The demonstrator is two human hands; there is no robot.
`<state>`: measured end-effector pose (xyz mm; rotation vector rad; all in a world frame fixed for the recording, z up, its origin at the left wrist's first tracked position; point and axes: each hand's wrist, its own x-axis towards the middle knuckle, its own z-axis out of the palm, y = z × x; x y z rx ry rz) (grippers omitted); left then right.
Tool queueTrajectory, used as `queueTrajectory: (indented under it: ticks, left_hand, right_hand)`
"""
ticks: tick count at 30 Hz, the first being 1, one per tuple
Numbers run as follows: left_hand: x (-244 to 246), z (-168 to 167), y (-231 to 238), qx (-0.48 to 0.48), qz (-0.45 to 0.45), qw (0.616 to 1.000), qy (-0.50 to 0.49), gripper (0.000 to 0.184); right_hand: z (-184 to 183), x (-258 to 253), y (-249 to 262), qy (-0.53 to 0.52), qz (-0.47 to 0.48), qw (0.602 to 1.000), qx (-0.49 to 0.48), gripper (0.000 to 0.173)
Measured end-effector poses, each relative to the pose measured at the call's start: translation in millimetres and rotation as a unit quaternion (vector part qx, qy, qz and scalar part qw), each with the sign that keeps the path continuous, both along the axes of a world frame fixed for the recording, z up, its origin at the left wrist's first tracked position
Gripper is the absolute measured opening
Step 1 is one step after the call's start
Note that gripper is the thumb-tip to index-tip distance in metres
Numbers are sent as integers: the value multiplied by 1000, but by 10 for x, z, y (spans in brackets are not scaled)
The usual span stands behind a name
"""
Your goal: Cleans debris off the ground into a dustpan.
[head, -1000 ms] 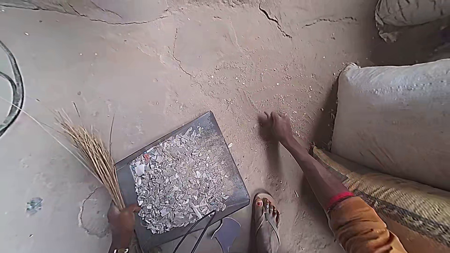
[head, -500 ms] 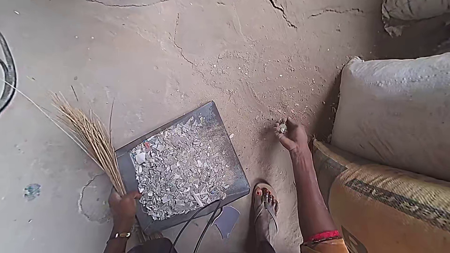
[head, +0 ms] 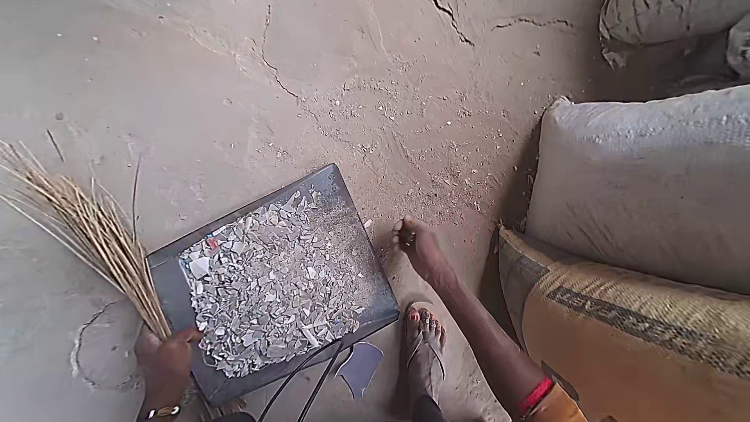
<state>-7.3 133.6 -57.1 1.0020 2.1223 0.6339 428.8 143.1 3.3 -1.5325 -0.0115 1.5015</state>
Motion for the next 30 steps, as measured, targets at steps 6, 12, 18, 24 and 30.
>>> queueTrajectory:
  ticks: [6, 12, 18, 24, 30]
  left_hand:
    - [5, 25, 10, -1, -4, 1000, 11, 87]
    - [-21, -14, 9, -12, -10, 1000, 19, 83]
    - [25, 17, 26, -14, 2, 1000, 12, 85]
    - [21, 20, 30, -15, 6, 1000, 14, 83]
    - [49, 64, 10, -14, -8, 999, 34, 83]
  right_hand:
    - [52, 419, 15, -397, 292, 868, 68, 35]
    - [-561, 2237, 551, -661, 217, 687, -212, 74]
    - [-605, 2789, 617, -591, 169, 746, -255, 85]
    - [-869, 2141, 238, -578, 47, 743, -336, 78]
    - [-536, 1317, -331, -646, 66, 714, -261, 75]
